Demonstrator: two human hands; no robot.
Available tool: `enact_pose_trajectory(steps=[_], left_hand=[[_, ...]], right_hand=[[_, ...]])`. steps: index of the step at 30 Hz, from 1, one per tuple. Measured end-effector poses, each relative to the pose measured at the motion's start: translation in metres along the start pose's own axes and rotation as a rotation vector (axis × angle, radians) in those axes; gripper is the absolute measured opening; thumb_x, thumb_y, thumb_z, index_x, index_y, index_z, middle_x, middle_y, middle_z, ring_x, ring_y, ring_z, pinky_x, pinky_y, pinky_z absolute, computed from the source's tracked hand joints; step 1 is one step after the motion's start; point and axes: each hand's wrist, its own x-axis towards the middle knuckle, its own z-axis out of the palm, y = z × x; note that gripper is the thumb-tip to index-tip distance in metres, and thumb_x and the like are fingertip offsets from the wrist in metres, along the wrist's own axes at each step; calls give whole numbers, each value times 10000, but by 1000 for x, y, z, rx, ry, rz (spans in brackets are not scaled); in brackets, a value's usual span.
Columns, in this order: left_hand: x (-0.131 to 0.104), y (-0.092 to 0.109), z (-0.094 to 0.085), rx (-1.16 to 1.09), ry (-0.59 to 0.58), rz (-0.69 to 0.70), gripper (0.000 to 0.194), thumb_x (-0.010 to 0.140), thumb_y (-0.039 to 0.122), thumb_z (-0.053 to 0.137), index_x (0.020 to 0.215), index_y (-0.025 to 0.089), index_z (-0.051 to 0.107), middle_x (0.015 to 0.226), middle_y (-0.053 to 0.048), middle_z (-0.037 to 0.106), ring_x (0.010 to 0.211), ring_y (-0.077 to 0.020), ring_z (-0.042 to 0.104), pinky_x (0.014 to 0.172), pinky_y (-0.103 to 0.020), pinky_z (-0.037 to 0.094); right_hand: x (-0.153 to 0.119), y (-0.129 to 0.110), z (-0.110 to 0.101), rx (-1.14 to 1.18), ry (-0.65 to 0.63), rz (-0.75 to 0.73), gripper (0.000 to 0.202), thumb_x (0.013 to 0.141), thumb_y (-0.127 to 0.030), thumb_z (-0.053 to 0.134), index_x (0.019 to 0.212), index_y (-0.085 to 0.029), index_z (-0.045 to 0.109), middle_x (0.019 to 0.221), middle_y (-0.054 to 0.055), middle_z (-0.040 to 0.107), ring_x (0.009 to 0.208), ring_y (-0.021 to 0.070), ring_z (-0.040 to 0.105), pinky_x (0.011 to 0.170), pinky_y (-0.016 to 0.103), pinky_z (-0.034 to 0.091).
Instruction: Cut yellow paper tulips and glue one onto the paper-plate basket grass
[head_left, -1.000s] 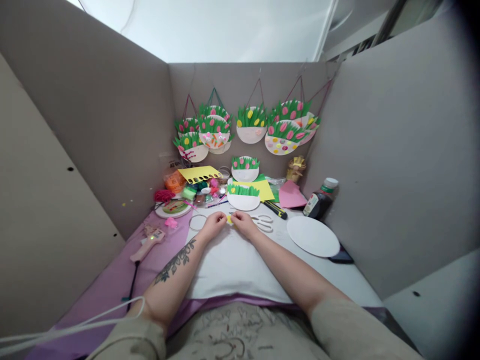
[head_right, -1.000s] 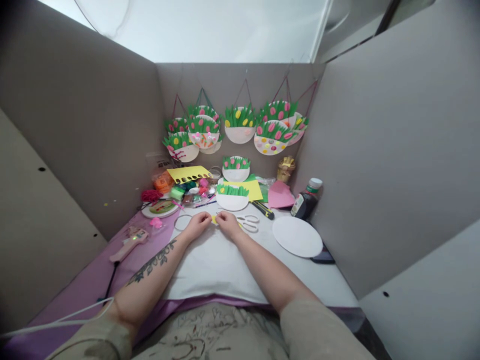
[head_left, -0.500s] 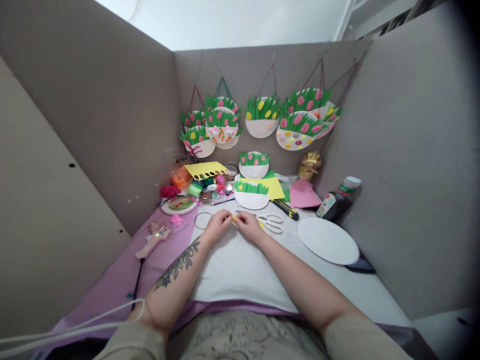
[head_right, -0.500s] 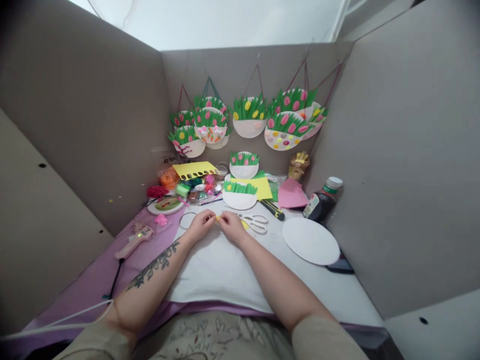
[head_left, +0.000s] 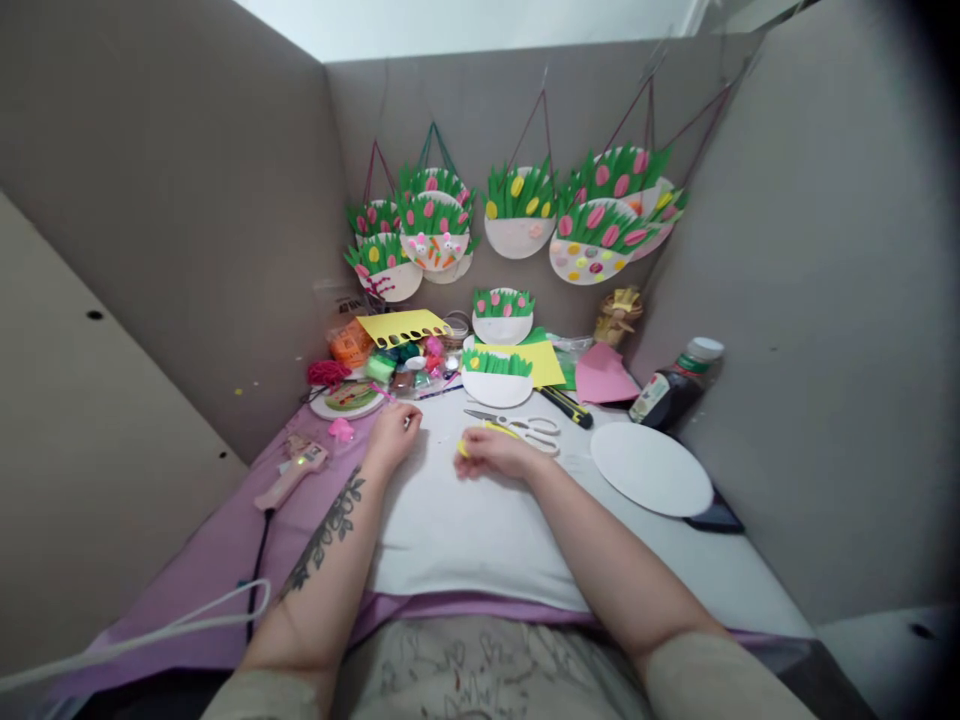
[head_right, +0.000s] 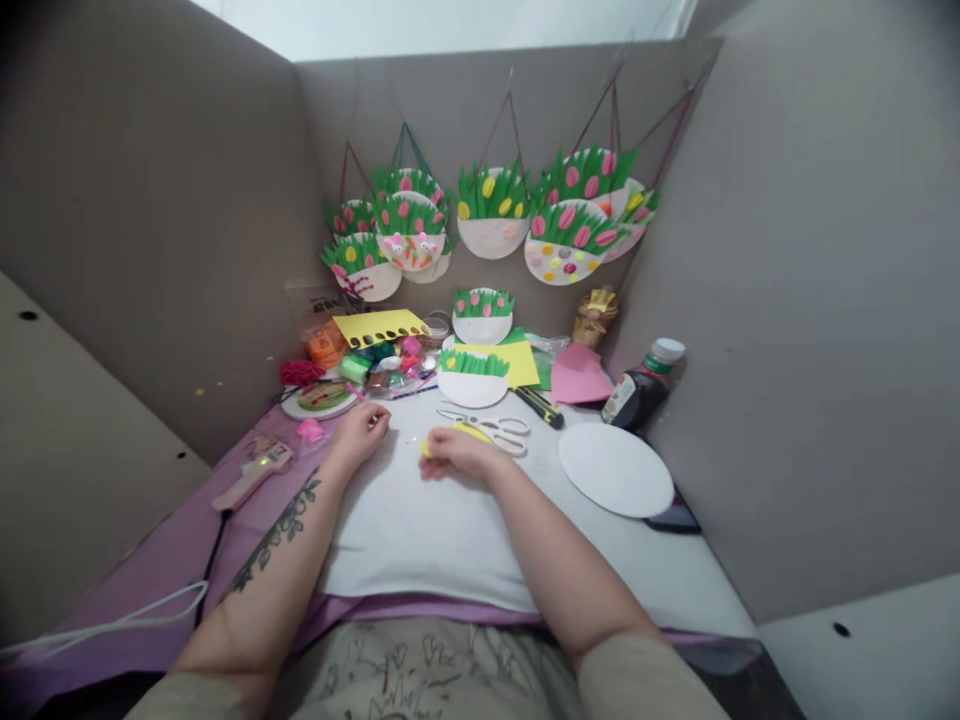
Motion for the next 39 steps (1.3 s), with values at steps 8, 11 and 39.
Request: enact_pose_trajectory(steps=[8, 11, 39], left_hand=[[-3, 1, 5, -10, 45, -79, 197, 782, 167, 447, 839, 170, 635, 866, -64, 635, 798, -179, 566, 734, -292, 439], [-4, 7, -1, 22, 54, -56, 216, 790, 158, 435, 861, 167, 639, 883, -74, 639, 842, -193, 570, 769, -303, 439], [0, 85, 4, -460, -86, -134, 210, 761, 331, 542, 809, 154, 644, 791, -48, 673, 716, -161, 593, 670, -261, 458]], right_hand=[[28, 5, 31, 8, 104, -231, 240, 717, -396, 616, 730, -172, 532, 990, 86, 641, 872, 191, 609, 750, 337, 484], [31, 0, 25, -67, 430, -438, 207, 716, -370, 592, 676, -183, 514, 1007, 55, 633, 899, 175, 572, 771, 319, 470], [9, -2, 15, -252, 850, -578, 104, 745, -261, 541, 819, -188, 553, 736, 18, 618, 684, 166, 617, 642, 283, 491]])
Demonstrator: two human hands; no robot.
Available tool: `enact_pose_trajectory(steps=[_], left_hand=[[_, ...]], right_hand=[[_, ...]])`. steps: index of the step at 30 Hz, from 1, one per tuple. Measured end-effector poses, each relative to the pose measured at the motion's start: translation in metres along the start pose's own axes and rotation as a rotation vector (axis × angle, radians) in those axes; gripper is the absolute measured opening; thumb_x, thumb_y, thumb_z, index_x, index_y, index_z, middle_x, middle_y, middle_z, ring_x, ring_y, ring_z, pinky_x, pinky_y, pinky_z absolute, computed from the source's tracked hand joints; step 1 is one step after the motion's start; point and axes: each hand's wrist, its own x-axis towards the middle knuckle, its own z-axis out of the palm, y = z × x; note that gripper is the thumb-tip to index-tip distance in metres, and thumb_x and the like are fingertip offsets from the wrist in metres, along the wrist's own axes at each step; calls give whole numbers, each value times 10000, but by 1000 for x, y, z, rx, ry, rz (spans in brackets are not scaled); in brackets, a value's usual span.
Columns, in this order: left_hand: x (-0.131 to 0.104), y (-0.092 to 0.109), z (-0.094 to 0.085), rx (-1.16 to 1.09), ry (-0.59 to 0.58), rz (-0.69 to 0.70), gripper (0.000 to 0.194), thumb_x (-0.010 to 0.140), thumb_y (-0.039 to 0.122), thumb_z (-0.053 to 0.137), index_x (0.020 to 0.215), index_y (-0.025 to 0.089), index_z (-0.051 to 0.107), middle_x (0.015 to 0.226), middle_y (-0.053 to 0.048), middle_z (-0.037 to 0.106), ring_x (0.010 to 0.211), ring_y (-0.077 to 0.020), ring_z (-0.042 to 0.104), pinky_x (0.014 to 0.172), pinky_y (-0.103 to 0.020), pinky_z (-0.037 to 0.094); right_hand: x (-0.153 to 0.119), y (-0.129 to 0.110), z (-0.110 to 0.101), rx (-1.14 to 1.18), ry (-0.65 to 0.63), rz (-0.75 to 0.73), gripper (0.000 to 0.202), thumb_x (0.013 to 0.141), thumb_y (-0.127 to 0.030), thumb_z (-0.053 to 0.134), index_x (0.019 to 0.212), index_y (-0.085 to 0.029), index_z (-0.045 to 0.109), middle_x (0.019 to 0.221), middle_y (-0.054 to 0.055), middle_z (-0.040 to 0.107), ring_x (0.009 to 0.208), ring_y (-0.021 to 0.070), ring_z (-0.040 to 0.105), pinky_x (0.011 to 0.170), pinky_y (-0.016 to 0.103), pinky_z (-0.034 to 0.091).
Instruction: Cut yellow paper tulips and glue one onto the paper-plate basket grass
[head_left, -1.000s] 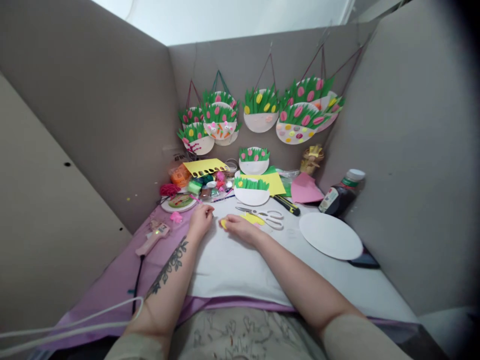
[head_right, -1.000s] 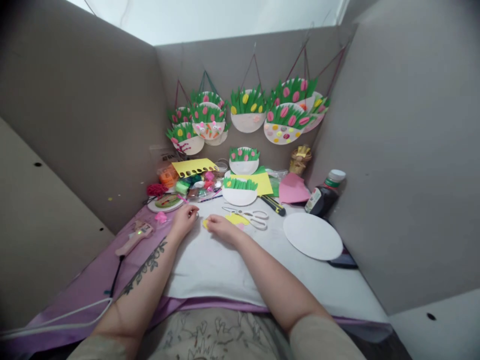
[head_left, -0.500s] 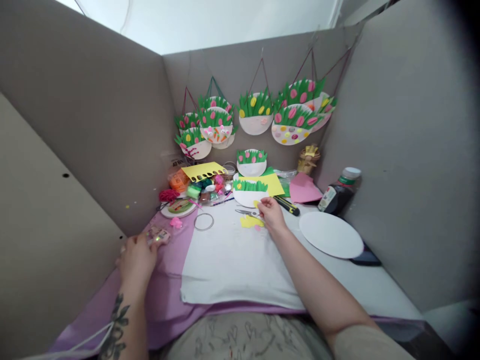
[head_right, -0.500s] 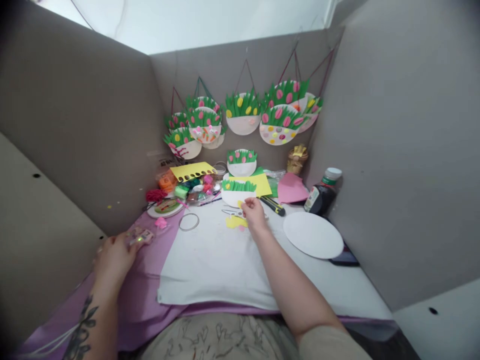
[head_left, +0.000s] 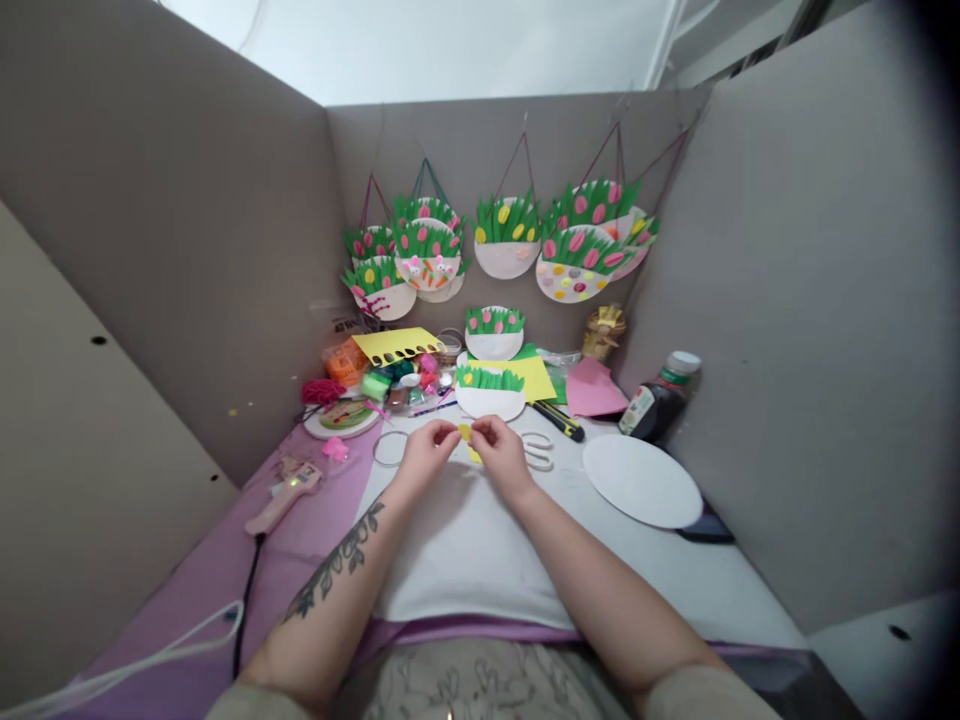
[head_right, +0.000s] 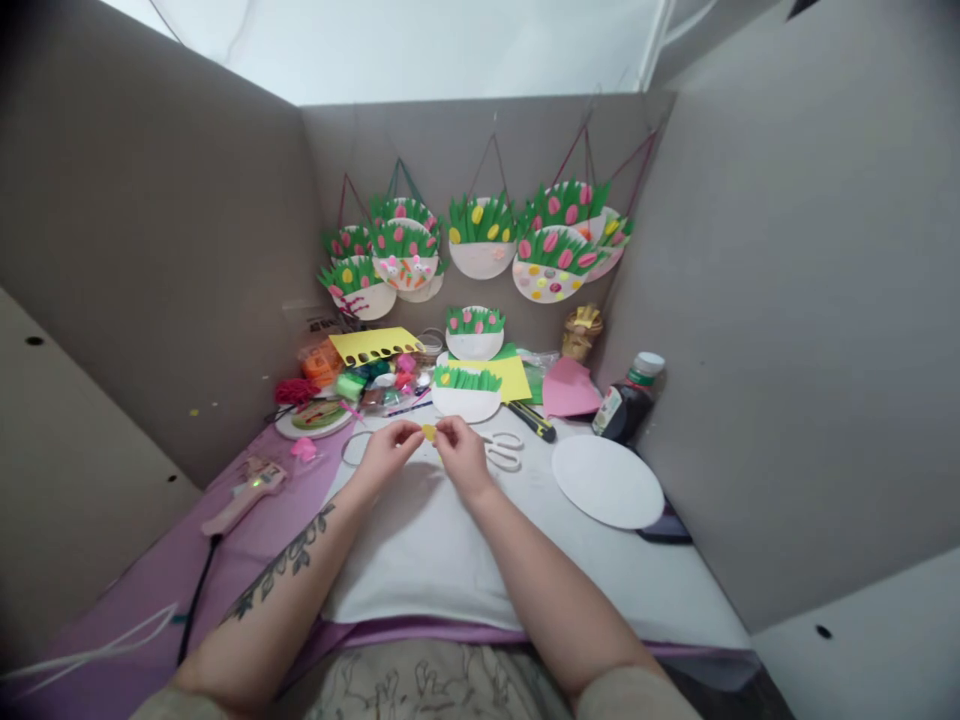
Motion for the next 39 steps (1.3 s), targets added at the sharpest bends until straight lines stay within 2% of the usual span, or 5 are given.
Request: enact_pose_trajectory(steps=[13, 21, 26, 31, 39], left_hand=[[-3, -22, 6, -336, 37, -216, 205, 737, 334, 523, 716, 145, 602, 564, 37, 504, 480, -79, 422, 464, -197, 333], [-3, -22, 7, -331, 22, -126, 254, 779, 379, 500, 783, 147, 604, 661, 1, 570, 584, -108, 502, 522, -209, 386], [-5, -16, 7, -195, 104, -30, 183, 773, 316, 515, 716, 153, 576, 693, -7, 597, 676, -124, 537, 645, -229, 423], [-8, -16, 6, -119, 36, 76, 176, 794, 280, 491, 733, 157, 602, 728, -20, 615, 708, -134, 543, 637, -226, 413], [-10, -21, 6, 28, 58, 186, 135, 791, 236, 503, 731, 165, 601, 737, -11, 607, 696, -124, 527, 623, -223, 394]], right_hand=[[-10, 6, 5, -220, -177, -355, 314, 822, -184, 489, 1074, -268, 657, 1189, 48, 609, 1084, 198, 569, 975, 395, 425], [-8, 2, 4, -150, -73, -231, 213, 786, -198, 523, 873, -225, 715, 962, 68, 687, 906, 192, 633, 849, 355, 493], [-9, 3, 5, -193, -140, -257, 163, 783, -229, 516, 806, -215, 677, 875, 50, 679, 850, 183, 615, 805, 329, 474], [-8, 6, 6, -201, -127, -116, 169, 788, -338, 535, 768, -177, 581, 675, 2, 588, 608, 131, 520, 587, 245, 410], [-6, 7, 3, -325, -238, -127, 222, 818, -328, 468, 684, -170, 549, 606, -14, 533, 570, 112, 455, 536, 223, 317]])
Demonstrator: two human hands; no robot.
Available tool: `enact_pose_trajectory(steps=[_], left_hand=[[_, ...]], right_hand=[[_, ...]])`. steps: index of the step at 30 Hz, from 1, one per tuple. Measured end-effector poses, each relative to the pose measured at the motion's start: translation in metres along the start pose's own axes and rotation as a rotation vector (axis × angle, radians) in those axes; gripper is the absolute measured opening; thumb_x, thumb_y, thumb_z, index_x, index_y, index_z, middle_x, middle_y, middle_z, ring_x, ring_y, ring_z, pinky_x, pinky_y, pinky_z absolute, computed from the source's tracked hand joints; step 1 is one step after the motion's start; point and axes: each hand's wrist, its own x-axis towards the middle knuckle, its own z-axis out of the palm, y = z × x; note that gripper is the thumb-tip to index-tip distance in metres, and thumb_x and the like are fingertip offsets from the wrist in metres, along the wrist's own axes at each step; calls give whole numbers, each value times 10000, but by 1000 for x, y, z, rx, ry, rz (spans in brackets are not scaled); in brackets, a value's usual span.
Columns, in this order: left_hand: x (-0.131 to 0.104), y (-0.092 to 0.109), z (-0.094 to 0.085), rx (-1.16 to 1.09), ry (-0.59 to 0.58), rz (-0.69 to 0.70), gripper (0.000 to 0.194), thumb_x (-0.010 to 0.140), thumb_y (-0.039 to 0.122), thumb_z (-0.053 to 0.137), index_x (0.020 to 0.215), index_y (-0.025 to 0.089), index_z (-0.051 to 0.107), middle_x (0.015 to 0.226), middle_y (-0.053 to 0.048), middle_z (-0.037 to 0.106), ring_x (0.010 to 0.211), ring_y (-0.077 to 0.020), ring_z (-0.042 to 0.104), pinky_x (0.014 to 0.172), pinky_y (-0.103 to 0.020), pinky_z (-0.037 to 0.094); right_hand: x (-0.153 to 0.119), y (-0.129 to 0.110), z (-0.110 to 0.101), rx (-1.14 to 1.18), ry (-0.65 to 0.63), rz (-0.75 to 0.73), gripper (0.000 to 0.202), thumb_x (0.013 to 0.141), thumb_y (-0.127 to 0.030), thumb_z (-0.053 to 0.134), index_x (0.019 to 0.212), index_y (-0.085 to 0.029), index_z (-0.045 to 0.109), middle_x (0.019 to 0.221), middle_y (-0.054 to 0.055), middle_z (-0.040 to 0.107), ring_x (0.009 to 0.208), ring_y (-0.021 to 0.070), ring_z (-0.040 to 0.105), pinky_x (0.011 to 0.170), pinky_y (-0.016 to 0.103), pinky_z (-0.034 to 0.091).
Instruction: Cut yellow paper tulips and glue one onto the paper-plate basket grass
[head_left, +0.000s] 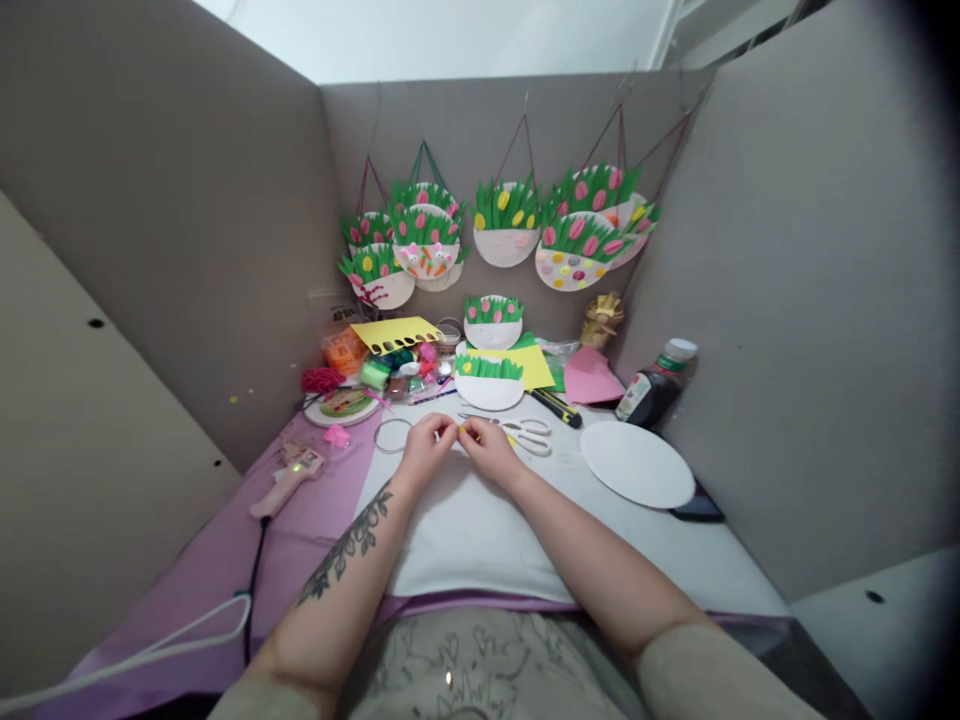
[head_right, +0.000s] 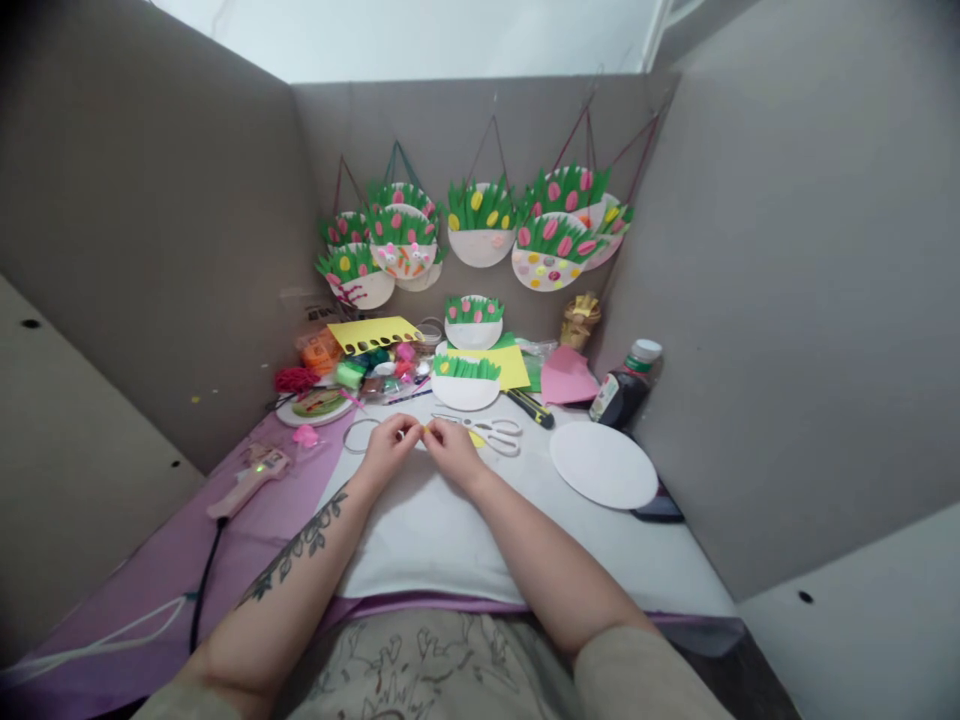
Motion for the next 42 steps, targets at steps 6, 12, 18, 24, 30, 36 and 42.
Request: enact_pose_trajectory(steps=[6, 12, 18, 24, 30, 36, 42], left_hand=[[4, -6, -6, -86, 37, -70, 175, 810, 291, 484, 730, 159, 566, 687, 3, 564, 646, -116, 501, 576, -216, 378], [4, -7, -6, -51, -55, -41, 189, 813, 270, 478, 718, 159, 597, 703, -8, 602, 673, -125, 533, 627, -228, 405], [2, -4, -4, -76, -22, -62, 205, 827, 274, 479, 878, 164, 643, 857, -46, 662, 758, -144, 584, 622, -227, 434], [0, 1, -7, -66, -56, -26, 183, 816, 279, 508, 811, 162, 649, 809, -36, 665, 719, -129, 582, 590, -210, 422], [0, -1, -7, -31, -45, -14, 166, 806, 248, 505, 791, 165, 648, 802, -31, 666, 714, -125, 581, 595, -210, 425], [0, -3, -5, -11, -43, -16, 133, 769, 202, 513, 804, 167, 637, 800, -22, 656, 701, -119, 573, 604, -210, 435], [0, 0, -6, -64, -78, -65, 156, 788, 251, 496, 793, 162, 625, 793, -27, 646, 727, -130, 574, 612, -216, 431]], right_hand=[[-1, 3, -1, 41, 20, 67, 174, 769, -300, 512, 650, -173, 525, 567, -31, 494, 554, 111, 447, 538, 223, 325], [0, 3, -1, 99, 70, 36, 107, 749, -270, 526, 702, -177, 551, 631, -20, 528, 596, 121, 463, 570, 231, 348], [5, 8, 0, 377, 70, 193, 146, 746, -311, 534, 686, -177, 540, 576, -41, 472, 544, 107, 405, 530, 229, 322], [5, 7, 0, 507, 23, 261, 175, 725, -332, 564, 652, -177, 527, 505, -59, 409, 487, 92, 335, 478, 229, 258], [5, 6, 0, 518, 17, 260, 165, 715, -324, 565, 651, -177, 525, 509, -58, 412, 491, 93, 330, 486, 230, 259], [4, 5, -3, 368, -10, 162, 134, 738, -295, 531, 682, -173, 540, 598, -38, 474, 578, 112, 411, 565, 235, 327], [3, 0, -4, 198, -17, 124, 134, 753, -284, 502, 682, -175, 534, 607, -31, 487, 599, 125, 434, 576, 237, 335]])
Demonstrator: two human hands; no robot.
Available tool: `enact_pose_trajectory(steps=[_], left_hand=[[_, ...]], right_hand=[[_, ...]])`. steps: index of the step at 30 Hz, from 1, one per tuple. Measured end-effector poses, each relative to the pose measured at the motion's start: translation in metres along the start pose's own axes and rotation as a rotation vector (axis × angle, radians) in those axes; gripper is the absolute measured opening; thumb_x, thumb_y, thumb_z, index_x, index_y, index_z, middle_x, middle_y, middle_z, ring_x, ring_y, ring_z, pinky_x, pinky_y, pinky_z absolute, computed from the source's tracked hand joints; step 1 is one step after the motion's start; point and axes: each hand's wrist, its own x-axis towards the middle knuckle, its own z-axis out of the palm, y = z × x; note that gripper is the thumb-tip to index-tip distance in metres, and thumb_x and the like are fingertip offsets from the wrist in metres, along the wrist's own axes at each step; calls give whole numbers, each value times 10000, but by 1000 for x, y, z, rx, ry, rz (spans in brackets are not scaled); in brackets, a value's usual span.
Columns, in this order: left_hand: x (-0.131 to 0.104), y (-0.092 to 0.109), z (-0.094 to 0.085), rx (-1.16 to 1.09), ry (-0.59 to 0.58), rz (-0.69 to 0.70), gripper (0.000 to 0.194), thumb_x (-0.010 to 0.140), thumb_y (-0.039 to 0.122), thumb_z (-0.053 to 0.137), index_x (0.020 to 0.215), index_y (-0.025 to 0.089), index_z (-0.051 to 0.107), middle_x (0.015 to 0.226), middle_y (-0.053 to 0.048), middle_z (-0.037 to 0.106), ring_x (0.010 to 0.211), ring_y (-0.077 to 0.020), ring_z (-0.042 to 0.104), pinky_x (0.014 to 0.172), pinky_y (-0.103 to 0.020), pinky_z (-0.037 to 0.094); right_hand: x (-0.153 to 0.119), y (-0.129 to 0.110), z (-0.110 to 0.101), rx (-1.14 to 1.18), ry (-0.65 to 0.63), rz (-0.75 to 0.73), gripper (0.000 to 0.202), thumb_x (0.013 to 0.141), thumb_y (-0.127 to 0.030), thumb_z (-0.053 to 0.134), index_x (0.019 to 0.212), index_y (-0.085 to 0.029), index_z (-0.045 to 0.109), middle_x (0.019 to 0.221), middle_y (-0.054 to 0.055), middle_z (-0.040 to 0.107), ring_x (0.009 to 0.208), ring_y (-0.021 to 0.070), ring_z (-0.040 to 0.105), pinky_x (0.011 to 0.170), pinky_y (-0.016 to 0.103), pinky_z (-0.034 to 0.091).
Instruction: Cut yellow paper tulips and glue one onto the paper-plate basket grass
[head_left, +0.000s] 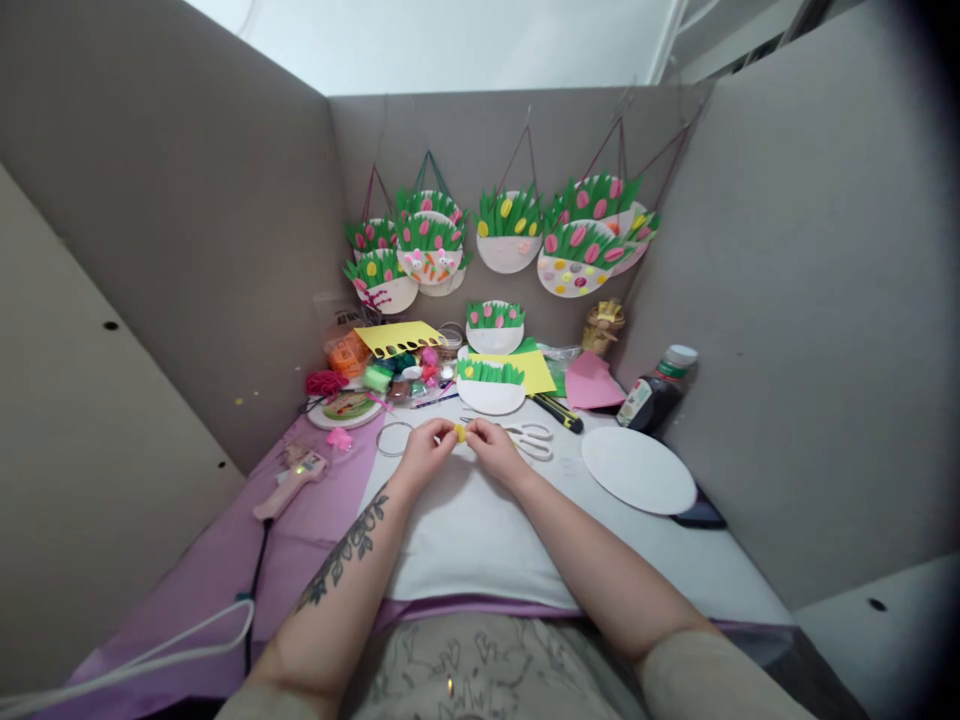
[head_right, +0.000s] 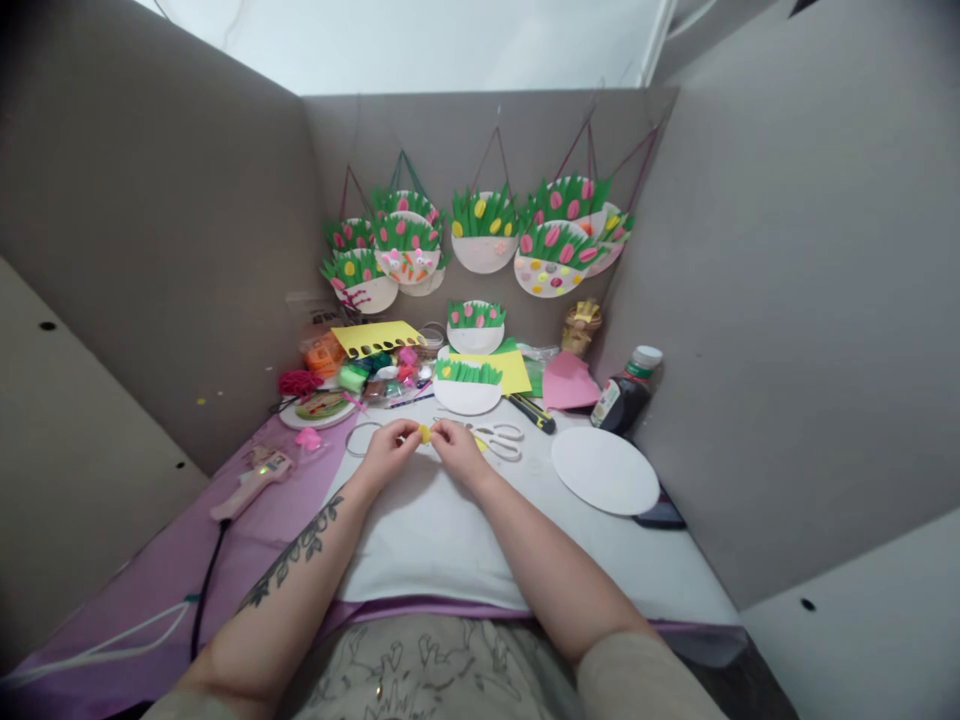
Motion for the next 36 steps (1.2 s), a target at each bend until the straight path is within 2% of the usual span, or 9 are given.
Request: enact_pose_trajectory(steps=[8, 13, 17, 24, 27, 29, 31, 33, 36], left_hand=[[1, -1, 3, 15, -2, -4, 167, 801, 236, 436, 686, 171, 537, 665, 12, 553, 648, -121, 497, 609, -234, 386], [3, -6, 8, 66, 9, -22, 162, 793, 228, 435, 655, 177, 503, 632, 24, 512, 629, -122, 470, 591, -236, 359], [3, -7, 10, 55, 3, -43, 161, 789, 232, 438, 650, 176, 498, 630, 23, 506, 624, -123, 463, 583, -235, 350], [1, -2, 9, 34, -38, -41, 252, 843, 319, 406, 650, 176, 484, 613, 30, 475, 599, -120, 442, 571, -237, 342], [1, -2, 8, 57, -54, -33, 252, 844, 311, 411, 651, 174, 498, 607, 24, 482, 597, -125, 446, 564, -242, 348], [1, -2, 8, 55, -46, -23, 212, 839, 281, 421, 697, 170, 533, 641, 11, 517, 622, -132, 472, 585, -246, 375], [-1, -1, 7, 59, 16, 26, 151, 829, 224, 432, 833, 166, 572, 786, -23, 574, 699, -138, 510, 649, -257, 414], [-3, 1, 6, 79, 95, 109, 197, 821, 173, 437, 960, 177, 575, 956, -58, 574, 804, -145, 532, 723, -274, 437], [-5, 4, 4, 114, 115, 214, 206, 830, 167, 450, 968, 193, 601, 996, -72, 561, 911, -165, 536, 804, -305, 445]], right_hand=[[-2, 0, 6, -44, -44, -66, 124, 753, -245, 466, 650, -185, 503, 588, -33, 459, 575, 123, 414, 549, 236, 307], [-4, 0, 11, 23, -61, -24, 124, 725, -251, 487, 619, -188, 475, 573, -39, 431, 570, 118, 390, 539, 231, 293], [-4, -1, 11, 143, -40, 45, 116, 715, -269, 513, 644, -178, 501, 577, -42, 433, 563, 110, 387, 546, 231, 301], [0, 3, 6, 249, 63, 77, 124, 698, -293, 546, 665, -175, 528, 583, -51, 457, 563, 103, 384, 567, 230, 322], [2, 7, 6, 278, 63, 90, 125, 692, -297, 554, 671, -175, 539, 564, -54, 450, 545, 102, 373, 551, 228, 318], [2, 8, 5, 283, 70, 91, 138, 697, -312, 559, 681, -176, 545, 561, -52, 452, 542, 104, 373, 543, 228, 317], [3, 9, 4, 278, 93, 93, 156, 702, -330, 564, 686, -176, 547, 569, -47, 462, 548, 106, 383, 541, 228, 320], [3, 9, 3, 262, 116, 93, 168, 703, -341, 566, 680, -176, 541, 575, -43, 466, 554, 108, 389, 539, 227, 321], [3, 8, 2, 238, 115, 79, 171, 707, -343, 557, 668, -179, 531, 579, -42, 460, 557, 110, 390, 538, 228, 321]])
